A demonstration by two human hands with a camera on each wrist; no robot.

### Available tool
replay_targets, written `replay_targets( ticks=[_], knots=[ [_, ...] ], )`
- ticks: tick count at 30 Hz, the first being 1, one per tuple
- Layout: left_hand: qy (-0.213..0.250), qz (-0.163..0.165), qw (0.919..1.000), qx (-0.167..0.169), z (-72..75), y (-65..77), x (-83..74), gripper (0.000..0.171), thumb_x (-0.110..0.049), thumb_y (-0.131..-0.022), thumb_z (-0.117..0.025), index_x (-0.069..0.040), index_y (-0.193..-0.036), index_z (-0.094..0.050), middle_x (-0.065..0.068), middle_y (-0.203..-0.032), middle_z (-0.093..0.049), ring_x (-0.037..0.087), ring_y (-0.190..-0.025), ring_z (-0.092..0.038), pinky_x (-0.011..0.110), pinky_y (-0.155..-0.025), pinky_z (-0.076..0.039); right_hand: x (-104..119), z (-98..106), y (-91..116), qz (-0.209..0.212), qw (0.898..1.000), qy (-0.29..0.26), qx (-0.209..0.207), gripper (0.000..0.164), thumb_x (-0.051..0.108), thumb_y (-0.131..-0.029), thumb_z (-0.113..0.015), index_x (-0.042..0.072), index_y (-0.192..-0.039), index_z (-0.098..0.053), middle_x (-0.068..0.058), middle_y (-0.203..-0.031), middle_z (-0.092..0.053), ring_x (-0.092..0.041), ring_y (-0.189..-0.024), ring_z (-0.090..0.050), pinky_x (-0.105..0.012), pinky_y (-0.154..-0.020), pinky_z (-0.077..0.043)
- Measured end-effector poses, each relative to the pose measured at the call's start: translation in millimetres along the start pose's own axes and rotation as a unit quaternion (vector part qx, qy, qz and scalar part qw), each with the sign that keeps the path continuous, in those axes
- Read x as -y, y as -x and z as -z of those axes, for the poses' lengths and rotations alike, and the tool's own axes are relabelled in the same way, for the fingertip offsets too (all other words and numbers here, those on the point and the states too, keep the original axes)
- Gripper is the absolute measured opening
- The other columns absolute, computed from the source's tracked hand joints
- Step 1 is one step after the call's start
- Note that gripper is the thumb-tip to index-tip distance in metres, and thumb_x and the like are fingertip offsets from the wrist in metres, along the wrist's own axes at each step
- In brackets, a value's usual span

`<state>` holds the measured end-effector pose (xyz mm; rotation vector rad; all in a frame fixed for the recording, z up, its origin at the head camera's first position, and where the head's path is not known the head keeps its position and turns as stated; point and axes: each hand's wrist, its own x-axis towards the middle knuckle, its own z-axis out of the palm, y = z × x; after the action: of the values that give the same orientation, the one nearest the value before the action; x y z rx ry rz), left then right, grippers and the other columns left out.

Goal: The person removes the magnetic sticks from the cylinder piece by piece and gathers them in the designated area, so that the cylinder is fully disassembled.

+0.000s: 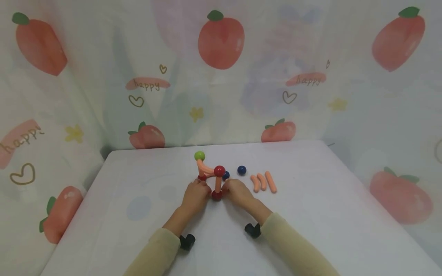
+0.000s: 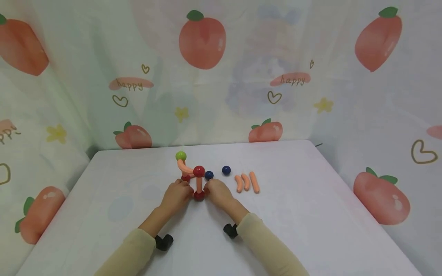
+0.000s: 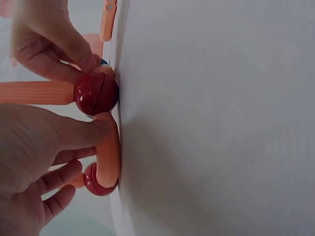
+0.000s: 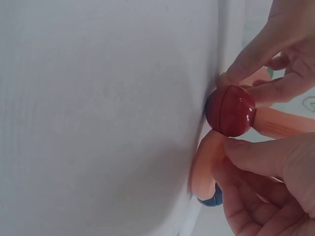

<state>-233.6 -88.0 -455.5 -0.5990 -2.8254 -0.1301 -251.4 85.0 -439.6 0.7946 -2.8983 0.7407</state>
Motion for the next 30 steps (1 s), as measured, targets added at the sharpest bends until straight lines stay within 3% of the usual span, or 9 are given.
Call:
replay_targets(
  ticks=[7, 13, 17, 19, 21, 23, 25, 28, 30],
  knots=[
    [-0.007, 0.022, 0.9995, 0.020, 5.4, 4.0, -10.4, 0.013, -0.024, -0.080, -0.072, -0.012, -0.084, -0.072, -0.001, -0.074, -0.058, 0.017, -0.078, -0.052, 0.028, -0.063, -0.041, -1.2, -2.3, -0.8, -0.018, 0.999, -0.035, -0.012, 0.017, -0.007, -0.075, -0.064, 0.003, -0.087, -0.070, -0.004, -0.080, -0.065, -0.014, -0.073, -0.058, -0.028, -0.069, -0.049],
    [0.006, 0.034, 0.9990, 0.030, 9.0, 5.3, -11.9, 0.009, -0.019, -0.080, -0.072, -0.010, -0.082, -0.071, 0.000, -0.067, -0.056, 0.015, -0.071, -0.051, 0.028, -0.071, -0.045, -5.6, -1.4, -4.5, -0.023, 0.998, -0.054, -0.005, 0.018, -0.008, -0.075, -0.063, 0.003, -0.089, -0.069, -0.004, -0.080, -0.064, -0.014, -0.072, -0.055, -0.029, -0.070, -0.048],
    [0.096, 0.026, 0.9921, 0.076, 29.1, 14.4, -7.9, 0.016, -0.017, -0.081, -0.071, -0.009, -0.095, -0.070, 0.002, -0.082, -0.063, 0.017, -0.082, -0.057, 0.031, -0.075, -0.048, -10.5, 9.2, -5.1, -0.002, 0.998, -0.063, 0.006, 0.018, -0.003, -0.077, -0.067, 0.002, -0.095, -0.069, -0.005, -0.085, -0.065, -0.017, -0.079, -0.059, -0.030, -0.072, -0.049],
    [0.162, 0.005, 0.9798, 0.117, 48.0, 20.6, -5.4, 0.026, -0.019, -0.081, -0.071, -0.008, -0.104, -0.067, 0.002, -0.093, -0.064, 0.017, -0.089, -0.058, 0.033, -0.078, -0.048, -11.2, 21.0, -4.6, -0.001, 0.998, -0.058, 0.002, 0.020, 0.000, -0.079, -0.068, 0.001, -0.098, -0.068, -0.007, -0.091, -0.066, -0.020, -0.084, -0.060, -0.031, -0.073, -0.049],
    [0.224, -0.025, 0.9647, 0.136, 69.6, 25.4, -3.9, 0.033, -0.020, -0.081, -0.071, -0.009, -0.111, -0.063, 0.002, -0.098, -0.063, 0.017, -0.093, -0.058, 0.034, -0.080, -0.048, -10.2, 36.5, -4.2, -0.005, 0.999, -0.039, -0.017, 0.021, 0.003, -0.081, -0.068, 0.000, -0.101, -0.068, -0.009, -0.095, -0.066, -0.022, -0.086, -0.060, -0.033, -0.074, -0.050],
    [0.268, -0.060, 0.9555, 0.107, 89.1, 26.3, -3.6, 0.035, -0.019, -0.081, -0.071, -0.010, -0.114, -0.061, 0.000, -0.096, -0.063, 0.015, -0.090, -0.058, 0.031, -0.076, -0.048, -5.8, 53.0, -4.0, -0.016, 0.999, -0.025, -0.044, 0.022, 0.006, -0.083, -0.067, 0.000, -0.104, -0.066, -0.011, -0.097, -0.065, -0.024, -0.087, -0.060, -0.034, -0.074, -0.050],
    [0.282, -0.086, 0.9550, 0.030, 102.6, 24.2, -3.7, 0.035, -0.015, -0.082, -0.070, -0.011, -0.115, -0.060, -0.001, -0.094, -0.062, 0.015, -0.088, -0.058, 0.028, -0.074, -0.049, 0.6, 67.1, -4.5, -0.011, 0.997, -0.024, -0.078, 0.021, 0.008, -0.085, -0.064, 0.000, -0.105, -0.066, -0.012, -0.098, -0.064, -0.024, -0.087, -0.060, -0.036, -0.075, -0.050],
    [0.243, -0.094, 0.9612, -0.090, 109.6, 17.0, -3.8, 0.040, -0.012, -0.081, -0.071, -0.010, -0.118, -0.057, 0.001, -0.098, -0.061, 0.015, -0.090, -0.057, 0.027, -0.076, -0.049, 13.4, 79.8, -4.3, 0.009, 0.992, -0.070, -0.104, 0.021, 0.010, -0.089, -0.060, 0.000, -0.107, -0.065, -0.011, -0.099, -0.064, -0.024, -0.088, -0.060, -0.035, -0.076, -0.050],
    [0.189, -0.088, 0.9688, -0.134, 106.7, 11.5, -3.1, 0.042, -0.013, -0.080, -0.072, -0.009, -0.118, -0.057, 0.004, -0.103, -0.060, 0.017, -0.095, -0.056, 0.028, -0.081, -0.048, 21.8, 82.1, -3.9, 0.032, 0.989, -0.100, -0.099, 0.021, 0.011, -0.091, -0.058, 0.000, -0.108, -0.064, -0.010, -0.101, -0.064, -0.022, -0.089, -0.060, -0.035, -0.076, -0.050]
  ],
)
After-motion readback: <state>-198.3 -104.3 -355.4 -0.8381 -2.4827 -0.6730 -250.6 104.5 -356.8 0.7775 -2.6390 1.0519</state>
